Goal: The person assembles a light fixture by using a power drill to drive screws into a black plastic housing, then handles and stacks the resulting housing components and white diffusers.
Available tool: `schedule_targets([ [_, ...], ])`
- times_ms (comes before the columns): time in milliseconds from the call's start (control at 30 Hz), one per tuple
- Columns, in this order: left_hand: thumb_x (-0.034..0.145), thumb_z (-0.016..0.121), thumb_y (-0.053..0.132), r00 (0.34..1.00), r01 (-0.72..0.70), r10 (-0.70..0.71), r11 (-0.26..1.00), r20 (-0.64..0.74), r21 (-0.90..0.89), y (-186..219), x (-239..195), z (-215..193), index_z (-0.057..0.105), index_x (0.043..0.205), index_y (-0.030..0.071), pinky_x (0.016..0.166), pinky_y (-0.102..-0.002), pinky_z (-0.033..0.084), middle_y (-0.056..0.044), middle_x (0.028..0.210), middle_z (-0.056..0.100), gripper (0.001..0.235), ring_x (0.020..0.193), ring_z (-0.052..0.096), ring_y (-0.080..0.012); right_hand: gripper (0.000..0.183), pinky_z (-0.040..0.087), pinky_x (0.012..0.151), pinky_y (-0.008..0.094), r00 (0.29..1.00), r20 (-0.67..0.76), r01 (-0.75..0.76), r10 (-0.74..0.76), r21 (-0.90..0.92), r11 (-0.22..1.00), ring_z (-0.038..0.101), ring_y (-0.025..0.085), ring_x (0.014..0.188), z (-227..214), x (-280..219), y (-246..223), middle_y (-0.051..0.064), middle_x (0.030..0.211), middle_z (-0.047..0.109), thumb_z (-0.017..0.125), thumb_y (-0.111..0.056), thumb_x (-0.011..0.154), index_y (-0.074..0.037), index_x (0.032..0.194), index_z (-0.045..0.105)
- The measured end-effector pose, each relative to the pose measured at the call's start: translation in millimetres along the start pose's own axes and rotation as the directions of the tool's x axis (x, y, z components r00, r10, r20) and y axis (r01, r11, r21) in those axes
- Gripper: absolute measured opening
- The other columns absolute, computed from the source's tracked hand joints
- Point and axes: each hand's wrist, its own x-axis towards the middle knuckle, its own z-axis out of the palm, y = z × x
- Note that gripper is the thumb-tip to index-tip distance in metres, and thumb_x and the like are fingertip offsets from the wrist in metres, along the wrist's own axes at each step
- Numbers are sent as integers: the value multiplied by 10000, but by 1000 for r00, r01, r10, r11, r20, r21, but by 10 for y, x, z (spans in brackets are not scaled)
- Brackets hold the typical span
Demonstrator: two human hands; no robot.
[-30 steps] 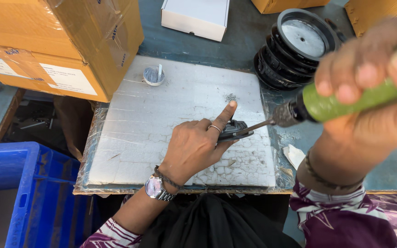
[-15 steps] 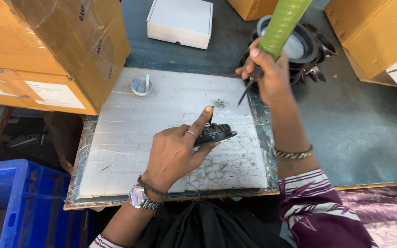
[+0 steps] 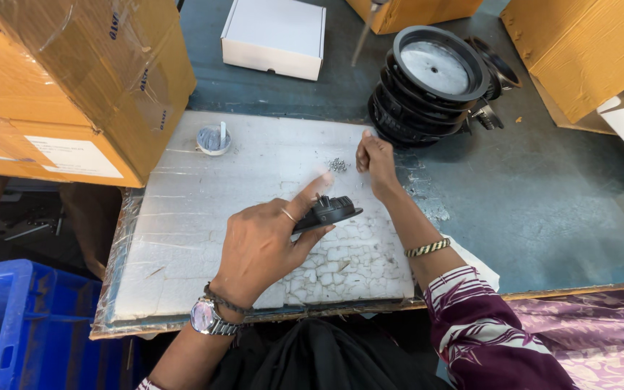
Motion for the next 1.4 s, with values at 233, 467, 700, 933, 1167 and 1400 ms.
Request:
schedule_targets([
  [233,783,854,459,973,231,-225,963,58,-141,-199,-126,-160,682,1268,40,452,-310,453,-36,639,691,663,483,614,-160,420,512,873,364,980,-51,196,-195,15,981,600,157,844,244,-493,-548,28,854,623,496,-415,1084,-98,831,602],
  [467,906,815,354,851,331,-507,718,-134,-612,-408,-200,-452,694,1216,-35,706,-295,519,-164,925,717,512,727,651,-208,338,500,927,402,996,-32,83,-78,248,965,621,194,934,469,-1149,-720,65,988,636,489,-374,1098,-99,923,577],
  [700,698,907,410,993,-104,104,995,-63,10,-375,-114,-389,662,1234,45,1071,-511,475,-233,1238,698,693,1230,639,-394,323,510,909,410,997,-15,-62,71,330,942,625,192,924,576,-1334,-530,53,976,648,483,-365,1075,-107,912,591],
  [933,683,920,355,990,125,-114,979,78,-160,-494,-134,-214,674,1249,61,944,-416,556,-178,1167,733,684,1088,706,-315,200,540,989,440,975,-10,-211,224,295,932,633,235,1089,847,-1432,-455,106,1115,643,505,-262,1029,-79,1057,580],
  [1167,826,850,130,948,201,-297,835,-112,-512,-476,-233,-177,637,1261,-19,946,-299,563,-152,1238,735,507,1110,720,-194,353,483,1075,413,994,85,60,-68,101,993,512,217,1301,1129,-1566,-552,82,1376,516,532,9,938,-80,1279,520],
  [1400,855,812,113,923,236,-385,601,-18,-764,-457,-408,-110,605,1217,-12,953,-296,552,-126,1338,709,435,1116,654,-120,455,450,1086,403,883,62,470,-466,-83,879,451,241,1395,1173,-1635,-572,121,1443,451,562,112,892,-104,1281,471],
])
